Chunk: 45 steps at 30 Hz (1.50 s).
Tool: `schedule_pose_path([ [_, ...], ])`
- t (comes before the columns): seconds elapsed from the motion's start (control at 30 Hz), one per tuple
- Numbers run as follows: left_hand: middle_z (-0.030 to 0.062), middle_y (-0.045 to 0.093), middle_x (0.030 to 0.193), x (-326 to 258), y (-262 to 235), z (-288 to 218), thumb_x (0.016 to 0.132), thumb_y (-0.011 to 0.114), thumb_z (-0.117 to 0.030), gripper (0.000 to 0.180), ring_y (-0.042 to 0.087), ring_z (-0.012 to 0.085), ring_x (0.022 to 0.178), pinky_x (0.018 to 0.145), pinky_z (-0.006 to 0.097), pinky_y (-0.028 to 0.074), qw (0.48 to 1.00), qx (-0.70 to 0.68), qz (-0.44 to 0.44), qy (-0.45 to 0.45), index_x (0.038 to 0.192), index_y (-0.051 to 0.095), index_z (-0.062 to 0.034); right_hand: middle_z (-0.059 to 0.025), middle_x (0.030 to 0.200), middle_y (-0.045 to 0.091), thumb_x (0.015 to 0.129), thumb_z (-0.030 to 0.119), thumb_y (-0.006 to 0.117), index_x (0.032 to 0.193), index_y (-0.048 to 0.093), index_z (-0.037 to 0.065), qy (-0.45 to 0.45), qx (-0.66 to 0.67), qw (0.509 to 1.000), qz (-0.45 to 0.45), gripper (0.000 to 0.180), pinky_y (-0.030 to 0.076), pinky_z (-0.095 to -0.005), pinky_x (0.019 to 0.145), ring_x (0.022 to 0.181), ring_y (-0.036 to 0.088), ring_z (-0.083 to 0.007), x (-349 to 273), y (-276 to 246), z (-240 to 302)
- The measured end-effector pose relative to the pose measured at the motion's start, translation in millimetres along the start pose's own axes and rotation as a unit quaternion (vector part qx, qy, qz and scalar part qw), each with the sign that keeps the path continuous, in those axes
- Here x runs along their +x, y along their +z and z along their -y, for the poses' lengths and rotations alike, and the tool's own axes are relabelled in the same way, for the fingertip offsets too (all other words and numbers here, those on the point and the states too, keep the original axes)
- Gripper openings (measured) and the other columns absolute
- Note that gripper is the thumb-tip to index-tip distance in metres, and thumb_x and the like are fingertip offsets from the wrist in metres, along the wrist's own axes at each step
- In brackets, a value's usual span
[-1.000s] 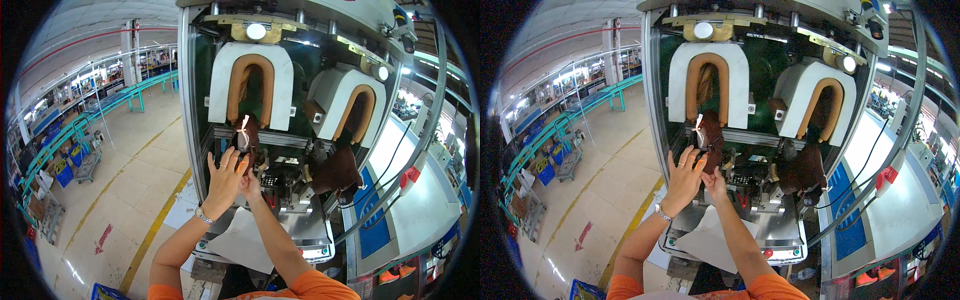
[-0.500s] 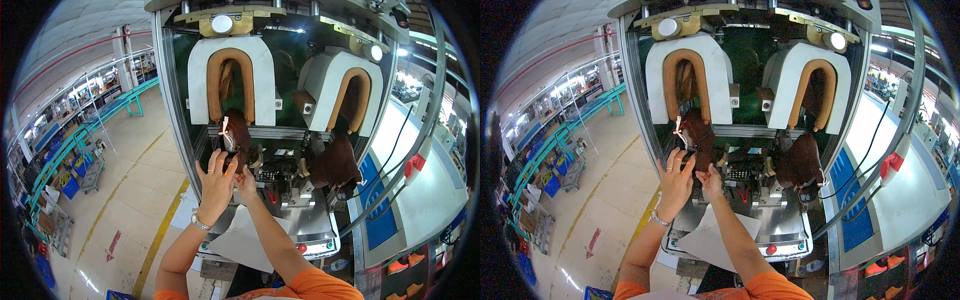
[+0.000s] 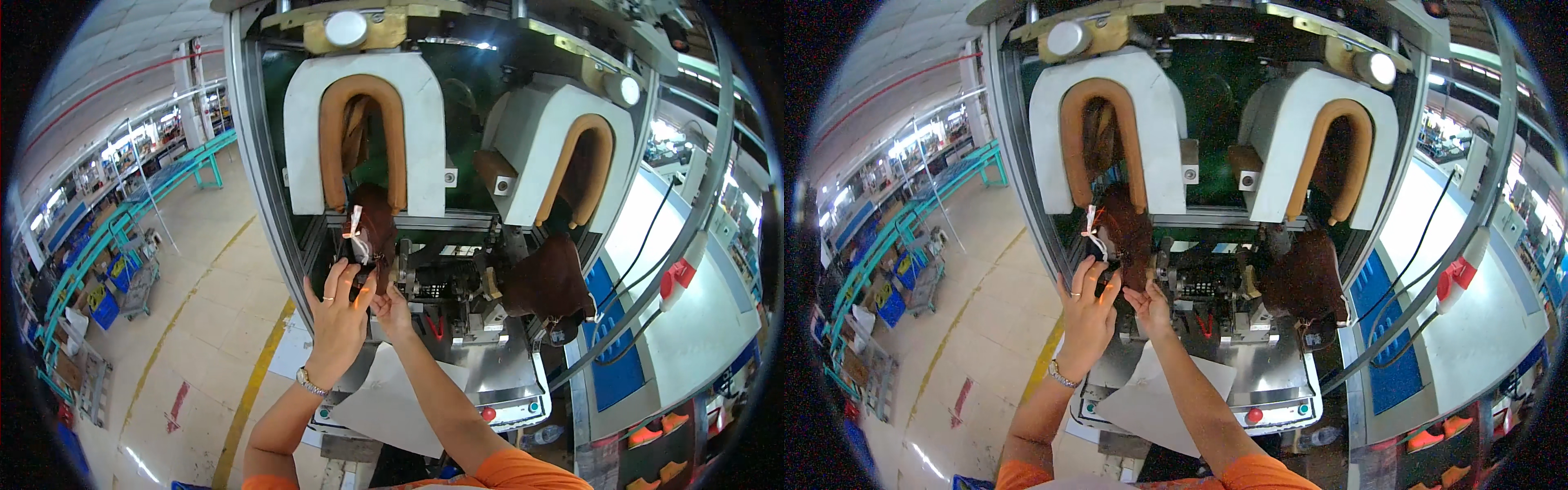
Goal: The person operates a shoe processing machine in a factory setting. They repeatedly pick up brown shoes, place them into the machine's molds, and remove them after processing. The shoes are then placed on a nearby table. A coworker is visible in the background.
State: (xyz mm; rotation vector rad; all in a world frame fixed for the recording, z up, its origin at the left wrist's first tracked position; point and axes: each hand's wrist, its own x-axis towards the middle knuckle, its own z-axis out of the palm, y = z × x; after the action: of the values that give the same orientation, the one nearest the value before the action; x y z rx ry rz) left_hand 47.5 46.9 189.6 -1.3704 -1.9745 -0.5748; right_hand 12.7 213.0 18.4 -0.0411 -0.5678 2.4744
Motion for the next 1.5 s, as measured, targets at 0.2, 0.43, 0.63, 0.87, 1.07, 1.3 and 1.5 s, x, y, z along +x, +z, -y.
schedule_pose_path([
  [0.2, 0.0096, 0.043, 0.117, -4, 6, 4, 0.071, 0.054, -0.006, 0.038, 0.033, 0.0253, 0.122, 0.092, 0.066, 0.019, 0.998, -0.047, -0.040, -0.007, 0.109, 0.054, -0.0105, -0.0085, 0.109, 0.058, 0.092, 0.024, 0.042, 0.117, 0.048, 0.009, 0.032, -0.019, 0.999, 0.003, 0.030, 0.047, -0.0361, 0.086, 0.096, 0.059, -0.0214, 3, -7, 5],
  [0.43, 0.0057, 0.047, 0.111, -5, 15, 2, 0.078, 0.050, -0.015, 0.031, 0.036, 0.0184, 0.119, 0.090, 0.068, 0.020, 0.993, -0.061, -0.101, -0.019, 0.109, 0.056, -0.0152, -0.0082, 0.111, 0.057, 0.092, 0.026, 0.040, 0.119, 0.047, 0.006, 0.052, -0.042, 0.996, 0.066, 0.034, 0.047, -0.0346, 0.086, 0.096, 0.058, -0.0216, -4, 4, 22],
  [0.63, 0.0051, 0.050, 0.107, -7, 14, 6, 0.077, 0.049, -0.011, 0.028, 0.037, 0.0178, 0.117, 0.092, 0.068, 0.016, 0.988, -0.087, -0.124, -0.038, 0.103, 0.058, -0.0137, -0.0041, 0.095, 0.062, 0.093, 0.030, 0.039, 0.112, 0.052, 0.007, 0.030, -0.083, 0.996, -0.031, 0.032, 0.050, -0.0292, 0.068, 0.076, 0.060, -0.0169, -20, 36, 11],
  [0.87, 0.0096, 0.050, 0.108, -9, 5, -17, 0.071, 0.057, -0.011, 0.038, 0.039, 0.0241, 0.118, 0.097, 0.061, 0.015, 0.979, -0.122, -0.159, -0.027, 0.108, 0.052, -0.0037, -0.0028, 0.090, 0.062, 0.093, 0.033, 0.038, 0.107, 0.053, 0.008, 0.034, -0.079, 0.996, 0.002, 0.032, 0.047, -0.0265, 0.059, 0.068, 0.057, -0.0135, -14, 26, 17],
  [1.07, 0.0054, 0.053, 0.104, 0, 7, -11, 0.073, 0.055, -0.012, 0.024, 0.046, 0.0186, 0.111, 0.096, 0.059, 0.018, 0.981, -0.070, -0.166, -0.075, 0.097, 0.057, -0.0073, -0.0017, 0.085, 0.062, 0.093, 0.035, 0.038, 0.103, 0.054, 0.009, 0.022, -0.080, 0.996, -0.010, 0.032, 0.045, -0.0242, 0.051, 0.061, 0.055, -0.0106, -5, 22, 16],
  [1.3, 0.0021, 0.053, 0.100, 7, 2, -6, 0.072, 0.054, -0.011, 0.016, 0.046, 0.0164, 0.108, 0.094, 0.057, 0.022, 0.982, -0.053, -0.169, -0.068, 0.088, 0.059, -0.0120, -0.0014, 0.082, 0.062, 0.093, 0.035, 0.037, 0.100, 0.055, 0.010, -0.054, -0.077, 0.995, -0.030, 0.032, 0.044, -0.0223, 0.047, 0.058, 0.054, -0.0089, 6, -2, 5],
  [1.5, 0.0039, 0.051, 0.097, 5, 11, -10, 0.072, 0.055, -0.011, 0.014, 0.045, 0.0201, 0.108, 0.093, 0.055, 0.024, 0.988, -0.020, -0.151, -0.025, 0.086, 0.059, -0.0125, -0.0053, 0.090, 0.061, 0.095, 0.027, 0.035, 0.100, 0.054, 0.006, -0.091, -0.008, 0.993, -0.078, 0.029, 0.049, -0.0283, 0.067, 0.077, 0.059, -0.0144, 1, 15, -7],
])
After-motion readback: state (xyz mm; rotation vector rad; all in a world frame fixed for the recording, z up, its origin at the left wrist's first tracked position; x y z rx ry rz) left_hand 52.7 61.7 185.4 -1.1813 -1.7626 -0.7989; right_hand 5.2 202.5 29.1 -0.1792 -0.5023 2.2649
